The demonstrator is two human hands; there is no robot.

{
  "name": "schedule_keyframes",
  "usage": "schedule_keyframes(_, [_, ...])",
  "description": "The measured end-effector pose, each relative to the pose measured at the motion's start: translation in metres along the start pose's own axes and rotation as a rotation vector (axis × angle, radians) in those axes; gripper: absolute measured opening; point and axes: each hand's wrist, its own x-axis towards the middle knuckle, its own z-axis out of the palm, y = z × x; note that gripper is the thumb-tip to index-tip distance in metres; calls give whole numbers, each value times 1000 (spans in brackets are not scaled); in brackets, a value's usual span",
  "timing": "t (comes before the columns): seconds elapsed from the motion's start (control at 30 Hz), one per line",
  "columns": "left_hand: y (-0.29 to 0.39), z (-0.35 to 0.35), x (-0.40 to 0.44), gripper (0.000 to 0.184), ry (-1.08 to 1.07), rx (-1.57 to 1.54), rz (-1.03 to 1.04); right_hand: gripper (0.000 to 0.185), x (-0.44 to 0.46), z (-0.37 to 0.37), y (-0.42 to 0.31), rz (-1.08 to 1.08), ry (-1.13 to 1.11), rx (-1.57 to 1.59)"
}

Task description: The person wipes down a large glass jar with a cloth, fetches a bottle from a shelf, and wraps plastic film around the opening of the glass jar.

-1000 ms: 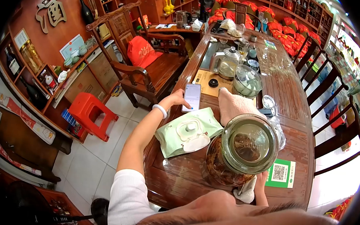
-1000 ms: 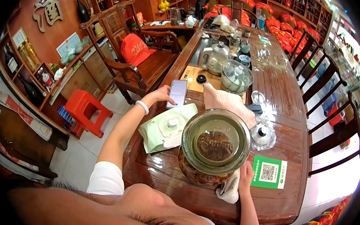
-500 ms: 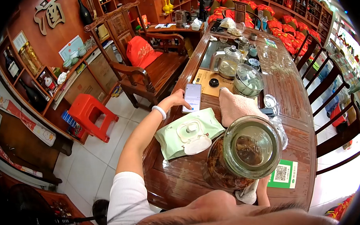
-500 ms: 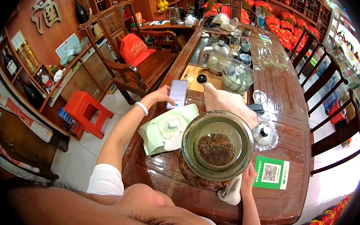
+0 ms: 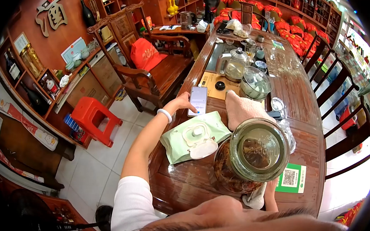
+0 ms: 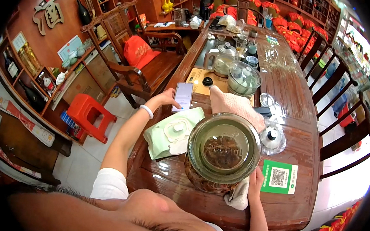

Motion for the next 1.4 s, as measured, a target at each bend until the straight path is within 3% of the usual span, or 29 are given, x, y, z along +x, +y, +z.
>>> schedule_keyframes(0.57, [-14,4,13,91,25,56,68,25,-1,-3,-1,-48,-9,-103])
schedule_keyframes(0.67, [-8,-1,10,82,-3,-84,3,24,-1,1,-12,-47,30,-79])
schedule_keyframes(0.73, [-2,-5,9,73,-131,-179,-8,25,-1,1,-13,-53,24,-82])
schedule_keyframes(0.8, [-5,-8,11,82,-162,-201,-30,25,-2,2,-10,-20,18,-43])
schedule_keyframes(0.87, [-8,-7,16,86,-46,-312,-146,26,0,1,-11,6,14,-8])
schedule_keyframes(1.07, [1,-12,22,83,-109,-181,-151,26,0,-1,-6,41,29,4])
schedule_keyframes(1.17, [5,-12,20,82,-52,-162,-186,26,-1,-7,10,84,-98,24])
schedule_keyframes(1.4, [24,-14,14,80,-40,-67,-255,27,-1,-1,-6,-4,-13,-62])
